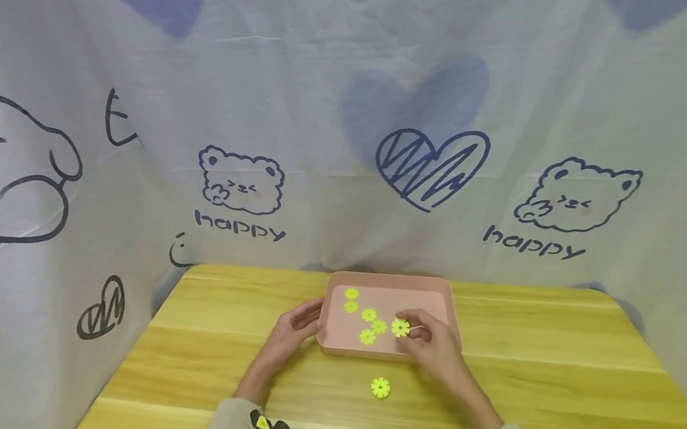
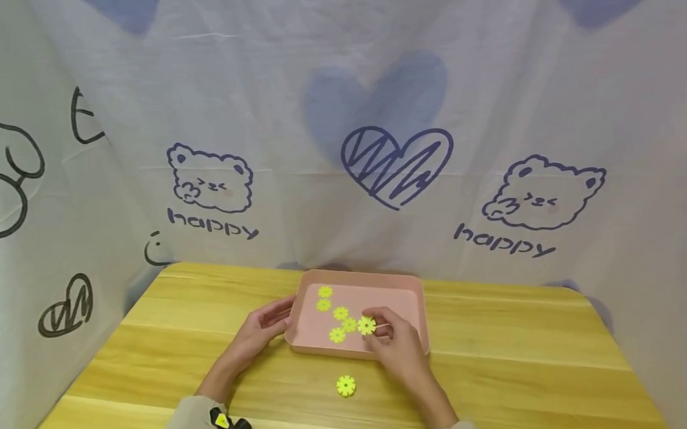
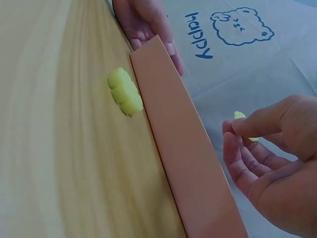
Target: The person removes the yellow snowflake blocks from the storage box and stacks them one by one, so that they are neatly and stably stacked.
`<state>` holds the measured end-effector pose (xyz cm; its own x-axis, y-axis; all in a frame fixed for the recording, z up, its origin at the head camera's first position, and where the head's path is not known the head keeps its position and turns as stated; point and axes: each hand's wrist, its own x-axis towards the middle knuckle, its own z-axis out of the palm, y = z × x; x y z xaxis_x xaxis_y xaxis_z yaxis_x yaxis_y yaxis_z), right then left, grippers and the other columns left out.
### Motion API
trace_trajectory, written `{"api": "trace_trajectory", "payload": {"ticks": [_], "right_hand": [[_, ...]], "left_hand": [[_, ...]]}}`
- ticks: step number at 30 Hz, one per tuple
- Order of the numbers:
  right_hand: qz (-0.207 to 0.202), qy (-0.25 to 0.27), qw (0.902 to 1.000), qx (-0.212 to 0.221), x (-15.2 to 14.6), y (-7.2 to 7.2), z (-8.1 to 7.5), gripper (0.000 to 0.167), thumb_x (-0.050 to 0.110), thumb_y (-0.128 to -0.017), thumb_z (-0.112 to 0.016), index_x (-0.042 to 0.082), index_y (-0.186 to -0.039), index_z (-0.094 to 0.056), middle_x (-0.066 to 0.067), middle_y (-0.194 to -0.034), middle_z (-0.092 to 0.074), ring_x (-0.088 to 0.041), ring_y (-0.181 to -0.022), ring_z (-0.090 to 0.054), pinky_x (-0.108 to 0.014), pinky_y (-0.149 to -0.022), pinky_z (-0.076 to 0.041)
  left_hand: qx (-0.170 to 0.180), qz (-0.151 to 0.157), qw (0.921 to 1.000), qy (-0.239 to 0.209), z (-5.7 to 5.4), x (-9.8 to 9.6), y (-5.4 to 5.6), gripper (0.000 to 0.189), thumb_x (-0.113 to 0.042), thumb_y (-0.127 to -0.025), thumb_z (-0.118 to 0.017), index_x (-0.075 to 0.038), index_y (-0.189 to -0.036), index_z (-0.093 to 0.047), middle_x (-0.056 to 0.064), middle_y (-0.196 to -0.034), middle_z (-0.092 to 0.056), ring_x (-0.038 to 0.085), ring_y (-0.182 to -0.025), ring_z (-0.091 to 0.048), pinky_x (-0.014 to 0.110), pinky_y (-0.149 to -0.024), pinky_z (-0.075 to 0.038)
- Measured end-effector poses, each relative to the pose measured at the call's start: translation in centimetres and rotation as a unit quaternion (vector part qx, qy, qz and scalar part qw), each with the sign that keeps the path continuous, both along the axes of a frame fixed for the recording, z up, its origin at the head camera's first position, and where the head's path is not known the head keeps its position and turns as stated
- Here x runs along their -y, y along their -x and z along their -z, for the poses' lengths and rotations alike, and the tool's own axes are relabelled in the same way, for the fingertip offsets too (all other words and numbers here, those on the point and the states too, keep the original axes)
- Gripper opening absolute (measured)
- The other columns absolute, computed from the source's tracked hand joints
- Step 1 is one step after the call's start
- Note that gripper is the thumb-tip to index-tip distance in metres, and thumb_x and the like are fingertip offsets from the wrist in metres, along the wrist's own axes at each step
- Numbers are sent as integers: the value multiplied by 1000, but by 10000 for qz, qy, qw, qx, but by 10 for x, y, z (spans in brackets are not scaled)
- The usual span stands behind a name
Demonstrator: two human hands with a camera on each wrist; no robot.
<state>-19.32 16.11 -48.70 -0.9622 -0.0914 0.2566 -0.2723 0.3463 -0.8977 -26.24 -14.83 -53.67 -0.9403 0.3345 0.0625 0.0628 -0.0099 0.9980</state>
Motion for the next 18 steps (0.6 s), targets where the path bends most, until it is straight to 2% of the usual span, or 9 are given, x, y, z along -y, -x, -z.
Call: {"api": "trace_trajectory", "payload": {"ticks": [7,18], "right_hand": [[-93,151,9998,6,1,-9,0,36,-7,-85,-78,0,-119,-69,-15,-117,-69,-19,-88,-67,-25,-80,-60],[-173,171,9993,286,2,-24,2,37,-6,-83,-81,2,-117,-69,-10,-109,-71,-22,-93,-66,-24,-78,-60]], "left_hand": [[-80,3,10000,12,-1,2,3,50,-2,-102,-61,2,-150,-47,21,-155,-46,37,-141,-46,28,-107,-48],[-21,41,10000,-8,1,2,3,51,-1,-102,-61,2,-151,-47,20,-154,-47,36,-141,-47,28,-107,-48]]}}
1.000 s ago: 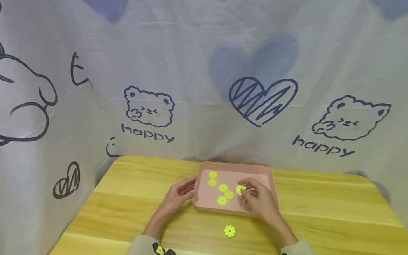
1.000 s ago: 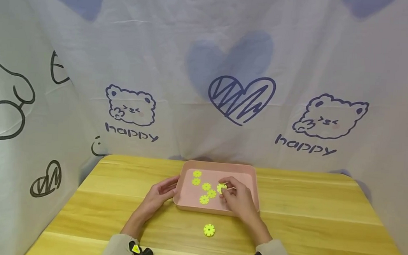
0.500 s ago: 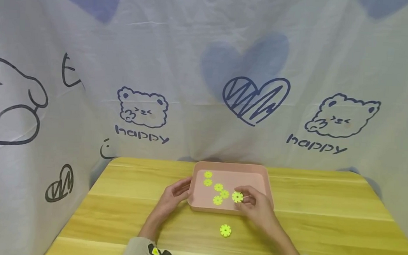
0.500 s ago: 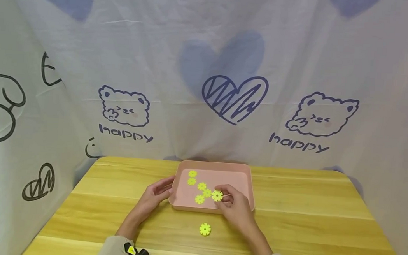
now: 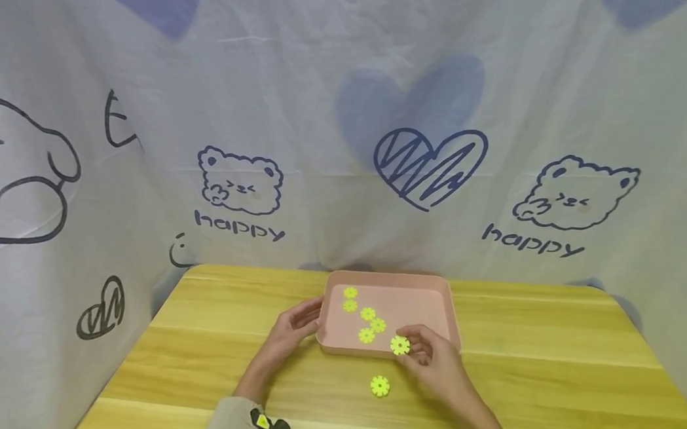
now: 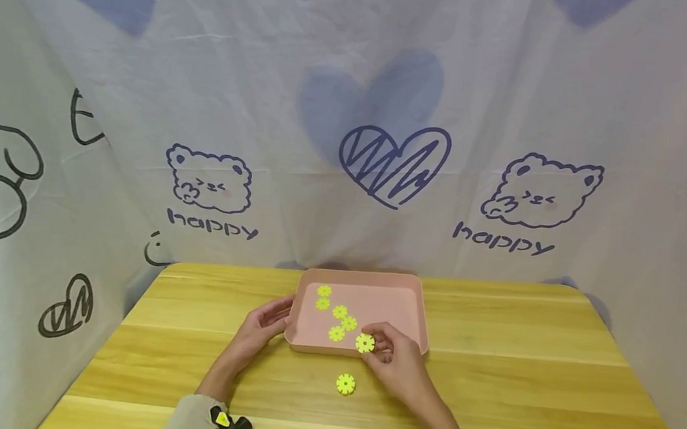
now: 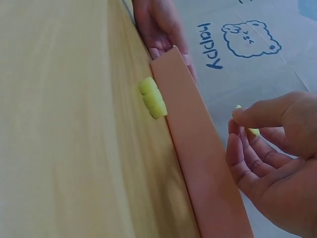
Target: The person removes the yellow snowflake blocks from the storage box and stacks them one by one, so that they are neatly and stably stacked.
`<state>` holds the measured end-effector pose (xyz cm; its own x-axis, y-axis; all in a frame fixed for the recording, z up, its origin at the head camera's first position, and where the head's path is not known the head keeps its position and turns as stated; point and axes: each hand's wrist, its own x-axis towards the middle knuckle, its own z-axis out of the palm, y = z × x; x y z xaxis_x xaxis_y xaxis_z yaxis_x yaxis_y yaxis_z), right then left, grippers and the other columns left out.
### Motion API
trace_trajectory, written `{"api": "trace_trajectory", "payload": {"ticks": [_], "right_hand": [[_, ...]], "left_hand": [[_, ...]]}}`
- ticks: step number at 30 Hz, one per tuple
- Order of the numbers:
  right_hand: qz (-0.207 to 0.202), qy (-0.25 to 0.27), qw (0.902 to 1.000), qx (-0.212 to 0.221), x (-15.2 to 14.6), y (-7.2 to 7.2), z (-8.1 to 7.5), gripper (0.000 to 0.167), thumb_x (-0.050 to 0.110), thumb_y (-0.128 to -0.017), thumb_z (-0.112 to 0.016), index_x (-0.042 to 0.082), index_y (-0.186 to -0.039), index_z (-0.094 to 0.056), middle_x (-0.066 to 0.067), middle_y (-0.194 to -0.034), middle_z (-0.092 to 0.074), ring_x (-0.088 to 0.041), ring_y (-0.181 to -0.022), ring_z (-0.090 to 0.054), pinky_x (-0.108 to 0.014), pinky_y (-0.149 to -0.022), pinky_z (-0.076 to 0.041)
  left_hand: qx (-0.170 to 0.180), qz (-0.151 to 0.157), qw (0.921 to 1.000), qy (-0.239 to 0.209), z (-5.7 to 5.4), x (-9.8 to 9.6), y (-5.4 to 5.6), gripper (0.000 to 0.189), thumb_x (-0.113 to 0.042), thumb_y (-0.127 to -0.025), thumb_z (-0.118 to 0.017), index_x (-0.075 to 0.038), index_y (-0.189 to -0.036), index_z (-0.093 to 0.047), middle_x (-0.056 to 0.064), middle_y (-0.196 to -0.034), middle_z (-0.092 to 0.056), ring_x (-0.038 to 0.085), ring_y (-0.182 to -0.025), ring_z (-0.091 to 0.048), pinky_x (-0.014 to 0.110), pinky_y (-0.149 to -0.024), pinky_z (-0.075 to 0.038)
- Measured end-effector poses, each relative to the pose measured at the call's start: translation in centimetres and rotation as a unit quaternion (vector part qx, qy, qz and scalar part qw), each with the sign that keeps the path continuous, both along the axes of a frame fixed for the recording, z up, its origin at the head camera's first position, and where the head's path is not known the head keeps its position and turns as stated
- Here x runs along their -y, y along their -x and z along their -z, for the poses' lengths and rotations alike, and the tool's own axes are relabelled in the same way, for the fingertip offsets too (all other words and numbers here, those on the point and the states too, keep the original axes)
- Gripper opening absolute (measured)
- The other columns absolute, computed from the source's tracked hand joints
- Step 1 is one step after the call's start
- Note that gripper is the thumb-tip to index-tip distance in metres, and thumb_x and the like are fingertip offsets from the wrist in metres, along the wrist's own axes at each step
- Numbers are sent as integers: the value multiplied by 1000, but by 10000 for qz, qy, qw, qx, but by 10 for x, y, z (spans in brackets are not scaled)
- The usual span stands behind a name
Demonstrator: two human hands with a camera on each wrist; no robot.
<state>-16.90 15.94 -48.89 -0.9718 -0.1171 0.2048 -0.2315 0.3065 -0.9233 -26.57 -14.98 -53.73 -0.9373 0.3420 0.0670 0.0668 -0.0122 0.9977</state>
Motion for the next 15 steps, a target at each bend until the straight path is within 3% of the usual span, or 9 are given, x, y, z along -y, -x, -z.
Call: {"api": "trace_trajectory", "payload": {"ticks": [15], "right_hand": [[-378,-100,9991,191,8,-16,13,39,-7,-84,-77,3,-120,-68,-10,-109,-71,-21,-93,-68,-26,-81,-61]], "left_hand": [[-81,23,10000,-26,3,1,0,51,-1,-102,-61,3,-151,-45,22,-155,-46,37,-142,-46,31,-110,-46]]}}
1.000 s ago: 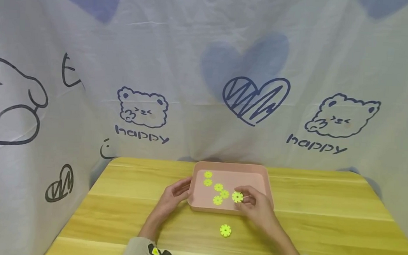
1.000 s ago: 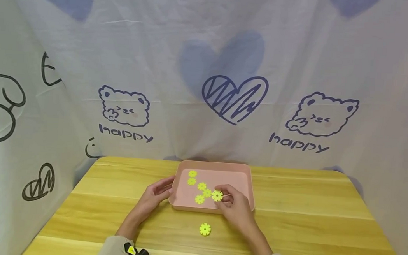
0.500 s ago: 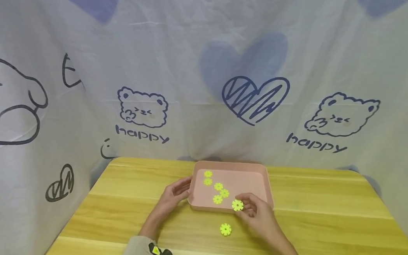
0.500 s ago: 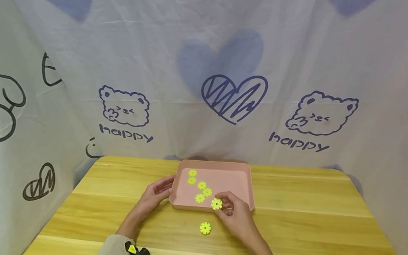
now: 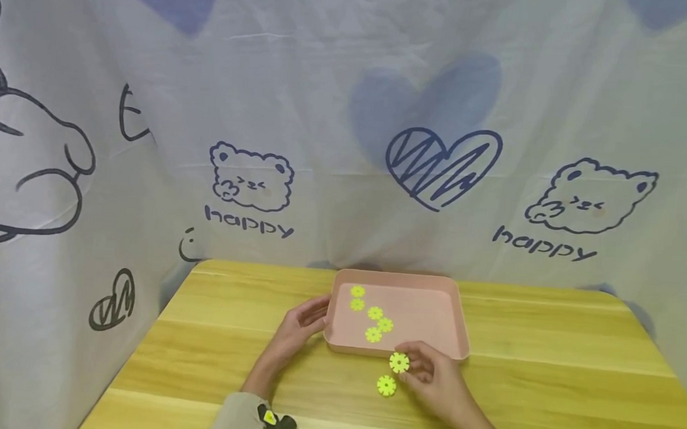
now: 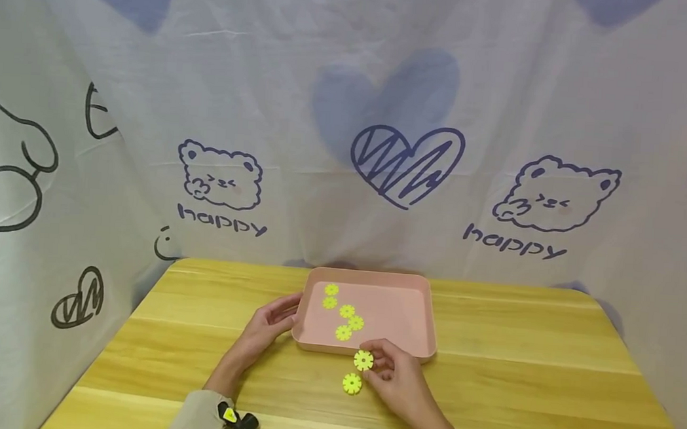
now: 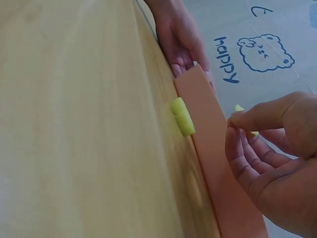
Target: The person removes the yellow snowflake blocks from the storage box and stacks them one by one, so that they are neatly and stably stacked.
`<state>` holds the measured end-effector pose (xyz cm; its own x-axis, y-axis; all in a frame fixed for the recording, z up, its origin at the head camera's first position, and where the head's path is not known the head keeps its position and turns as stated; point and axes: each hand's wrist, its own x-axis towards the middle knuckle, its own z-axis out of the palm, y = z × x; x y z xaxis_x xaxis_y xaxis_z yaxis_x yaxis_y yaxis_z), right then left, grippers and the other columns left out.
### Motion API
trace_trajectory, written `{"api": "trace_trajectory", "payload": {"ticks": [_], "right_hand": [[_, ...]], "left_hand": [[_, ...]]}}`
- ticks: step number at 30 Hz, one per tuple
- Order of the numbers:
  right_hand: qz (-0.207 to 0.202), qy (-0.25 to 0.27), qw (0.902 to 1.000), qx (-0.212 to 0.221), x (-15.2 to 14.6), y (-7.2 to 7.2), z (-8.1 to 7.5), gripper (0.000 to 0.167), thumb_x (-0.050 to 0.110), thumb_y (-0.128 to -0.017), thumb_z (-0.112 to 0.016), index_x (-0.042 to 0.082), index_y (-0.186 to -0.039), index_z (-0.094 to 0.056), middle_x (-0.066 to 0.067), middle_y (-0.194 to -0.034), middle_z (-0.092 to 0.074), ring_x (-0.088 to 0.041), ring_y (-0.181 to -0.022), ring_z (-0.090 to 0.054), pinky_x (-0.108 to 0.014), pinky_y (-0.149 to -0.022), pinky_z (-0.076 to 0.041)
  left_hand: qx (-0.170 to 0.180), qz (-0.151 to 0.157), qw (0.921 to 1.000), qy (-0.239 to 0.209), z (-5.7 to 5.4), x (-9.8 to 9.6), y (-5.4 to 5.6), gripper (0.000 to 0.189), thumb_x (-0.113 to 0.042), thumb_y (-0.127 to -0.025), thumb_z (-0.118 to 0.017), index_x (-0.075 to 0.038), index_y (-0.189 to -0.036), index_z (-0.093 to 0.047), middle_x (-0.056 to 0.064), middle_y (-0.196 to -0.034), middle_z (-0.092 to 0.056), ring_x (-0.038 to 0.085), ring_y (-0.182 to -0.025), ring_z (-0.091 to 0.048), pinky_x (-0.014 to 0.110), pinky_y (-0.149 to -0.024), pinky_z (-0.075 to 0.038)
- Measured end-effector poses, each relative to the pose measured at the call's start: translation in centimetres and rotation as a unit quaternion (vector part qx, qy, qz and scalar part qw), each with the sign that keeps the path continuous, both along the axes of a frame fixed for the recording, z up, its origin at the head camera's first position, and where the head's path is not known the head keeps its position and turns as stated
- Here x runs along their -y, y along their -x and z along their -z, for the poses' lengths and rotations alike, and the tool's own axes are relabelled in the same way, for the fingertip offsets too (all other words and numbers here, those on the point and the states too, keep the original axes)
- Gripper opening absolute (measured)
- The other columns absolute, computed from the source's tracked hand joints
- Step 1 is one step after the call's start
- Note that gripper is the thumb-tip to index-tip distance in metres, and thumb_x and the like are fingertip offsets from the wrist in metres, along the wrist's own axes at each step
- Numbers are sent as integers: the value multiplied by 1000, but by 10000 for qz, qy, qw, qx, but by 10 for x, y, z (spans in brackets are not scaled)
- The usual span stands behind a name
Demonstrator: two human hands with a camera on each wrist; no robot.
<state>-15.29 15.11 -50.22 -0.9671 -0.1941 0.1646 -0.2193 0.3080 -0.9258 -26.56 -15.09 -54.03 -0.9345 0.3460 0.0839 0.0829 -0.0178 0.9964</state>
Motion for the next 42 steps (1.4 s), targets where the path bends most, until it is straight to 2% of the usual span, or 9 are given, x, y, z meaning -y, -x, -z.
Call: {"api": "trace_trajectory", "payload": {"ticks": [9,16,21,26,35,42], "right_hand": [[-261,92,9995,-120,6,-6,11,36,-2,-84,-80,0,-118,-69,-8,-103,-70,-18,-90,-67,-26,-74,-61],[-307,-336,9968,-661,8,-5,21,36,1,-80,-83,6,-113,-71,-1,-91,-69,-8,-74,-63,-24,-59,-56],[-282,-485,9941,-930,7,-5,24,34,5,-80,-85,9,-111,-72,2,-91,-67,-9,-71,-60,-23,-54,-53],[-299,-582,9936,-922,8,-5,27,33,7,-79,-87,11,-108,-73,3,-92,-65,-15,-69,-56,-21,-54,-50],[-218,-786,9946,-643,10,-4,30,32,8,-77,-88,9,-107,-75,3,-89,-62,-11,-71,-52,-21,-58,-49],[-122,-878,9934,-729,11,-6,32,31,6,-76,-88,10,-104,-75,2,-87,-60,-10,-70,-51,-21,-58,-48]], "left_hand": [[-7,3,9999,-113,-1,-1,2,50,1,-102,-60,4,-150,-46,22,-153,-48,36,-142,-46,29,-110,-46],[-75,-29,10000,-28,-4,-2,2,50,1,-102,-60,4,-150,-46,23,-153,-47,37,-141,-47,31,-110,-45],[-112,35,9999,-85,-4,-2,5,51,1,-102,-60,4,-150,-46,23,-153,-47,37,-141,-46,30,-110,-45],[-47,30,10000,-80,-2,-1,5,50,1,-102,-61,4,-150,-46,22,-153,-48,36,-141,-46,29,-109,-46],[-50,-108,9999,9,0,0,4,49,0,-101,-62,4,-149,-48,22,-151,-51,36,-139,-49,31,-109,-47],[45,-32,10000,-41,0,1,2,50,-2,-102,-62,2,-150,-48,21,-153,-49,34,-141,-48,33,-110,-46]]}}
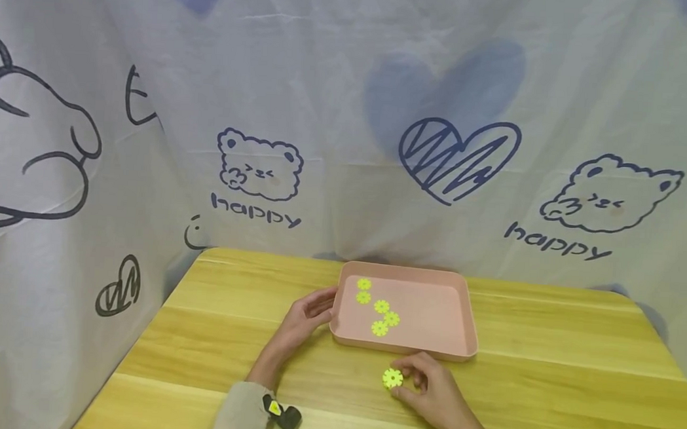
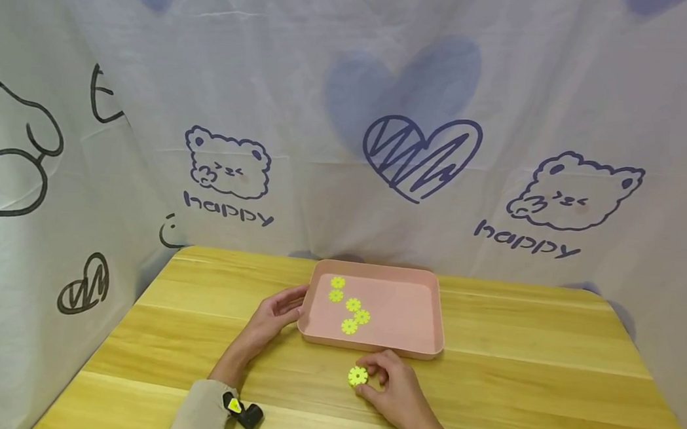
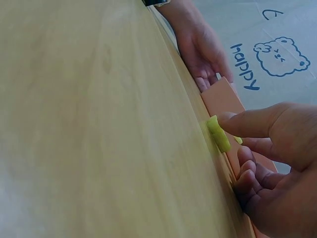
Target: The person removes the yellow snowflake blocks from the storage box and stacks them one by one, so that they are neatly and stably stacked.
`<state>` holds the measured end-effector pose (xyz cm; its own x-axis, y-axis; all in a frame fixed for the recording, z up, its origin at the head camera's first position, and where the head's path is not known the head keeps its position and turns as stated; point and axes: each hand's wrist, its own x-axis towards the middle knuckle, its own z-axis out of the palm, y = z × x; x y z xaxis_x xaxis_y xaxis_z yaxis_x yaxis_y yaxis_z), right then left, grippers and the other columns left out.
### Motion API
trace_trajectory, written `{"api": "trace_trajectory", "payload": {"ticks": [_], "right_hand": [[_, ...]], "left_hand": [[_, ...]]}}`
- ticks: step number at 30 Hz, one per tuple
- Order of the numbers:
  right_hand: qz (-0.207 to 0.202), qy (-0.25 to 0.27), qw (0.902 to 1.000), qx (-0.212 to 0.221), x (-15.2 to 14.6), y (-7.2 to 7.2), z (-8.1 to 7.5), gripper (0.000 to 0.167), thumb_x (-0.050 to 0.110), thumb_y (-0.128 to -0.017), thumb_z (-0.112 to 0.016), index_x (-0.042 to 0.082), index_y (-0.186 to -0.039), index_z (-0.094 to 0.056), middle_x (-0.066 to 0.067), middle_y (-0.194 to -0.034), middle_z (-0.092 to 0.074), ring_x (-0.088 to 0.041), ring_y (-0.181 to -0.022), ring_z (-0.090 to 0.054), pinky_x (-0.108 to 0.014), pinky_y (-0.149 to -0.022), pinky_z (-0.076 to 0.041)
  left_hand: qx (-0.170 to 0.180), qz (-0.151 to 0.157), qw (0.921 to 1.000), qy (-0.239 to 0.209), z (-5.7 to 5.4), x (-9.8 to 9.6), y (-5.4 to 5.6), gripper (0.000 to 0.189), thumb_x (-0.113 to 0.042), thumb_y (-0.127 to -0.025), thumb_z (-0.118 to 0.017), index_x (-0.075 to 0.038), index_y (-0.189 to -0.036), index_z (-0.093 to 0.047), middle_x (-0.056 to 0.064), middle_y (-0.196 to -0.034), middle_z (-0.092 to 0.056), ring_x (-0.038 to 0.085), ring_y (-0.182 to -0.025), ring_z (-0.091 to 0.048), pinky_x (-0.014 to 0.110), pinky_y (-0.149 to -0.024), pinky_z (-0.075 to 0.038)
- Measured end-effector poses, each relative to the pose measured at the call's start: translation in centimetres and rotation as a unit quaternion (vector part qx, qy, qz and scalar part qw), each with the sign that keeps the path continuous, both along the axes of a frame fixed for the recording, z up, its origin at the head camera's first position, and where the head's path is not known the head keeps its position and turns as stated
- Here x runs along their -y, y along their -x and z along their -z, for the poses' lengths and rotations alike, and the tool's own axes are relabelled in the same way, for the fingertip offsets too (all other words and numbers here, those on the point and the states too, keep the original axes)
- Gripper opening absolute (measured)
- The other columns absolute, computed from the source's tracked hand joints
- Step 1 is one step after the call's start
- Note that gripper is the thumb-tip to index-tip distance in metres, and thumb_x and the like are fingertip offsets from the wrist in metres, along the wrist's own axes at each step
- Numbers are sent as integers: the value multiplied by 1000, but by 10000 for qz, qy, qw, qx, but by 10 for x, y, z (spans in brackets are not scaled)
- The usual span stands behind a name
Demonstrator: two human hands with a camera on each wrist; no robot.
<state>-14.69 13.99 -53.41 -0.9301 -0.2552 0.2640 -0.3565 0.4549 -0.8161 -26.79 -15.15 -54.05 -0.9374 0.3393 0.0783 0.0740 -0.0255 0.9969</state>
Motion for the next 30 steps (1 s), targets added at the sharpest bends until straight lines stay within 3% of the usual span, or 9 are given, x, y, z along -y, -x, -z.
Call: {"api": "trace_trajectory", "payload": {"ticks": [16,30], "right_hand": [[86,13,10000,42,3,-4,-2,32,8,-75,-91,11,-102,-73,1,-86,-58,-9,-68,-49,-21,-57,-46],[114,-191,9996,145,3,-3,-2,32,7,-75,-90,11,-102,-72,2,-87,-58,-9,-69,-48,-21,-59,-46]], "left_hand": [[17,0,10000,-16,-1,-1,-4,51,0,-102,-61,4,-150,-46,22,-153,-48,36,-141,-47,32,-110,-46],[-51,64,10000,-3,-2,0,-1,51,1,-102,-61,6,-150,-44,24,-153,-47,39,-141,-46,31,-109,-46]]}}
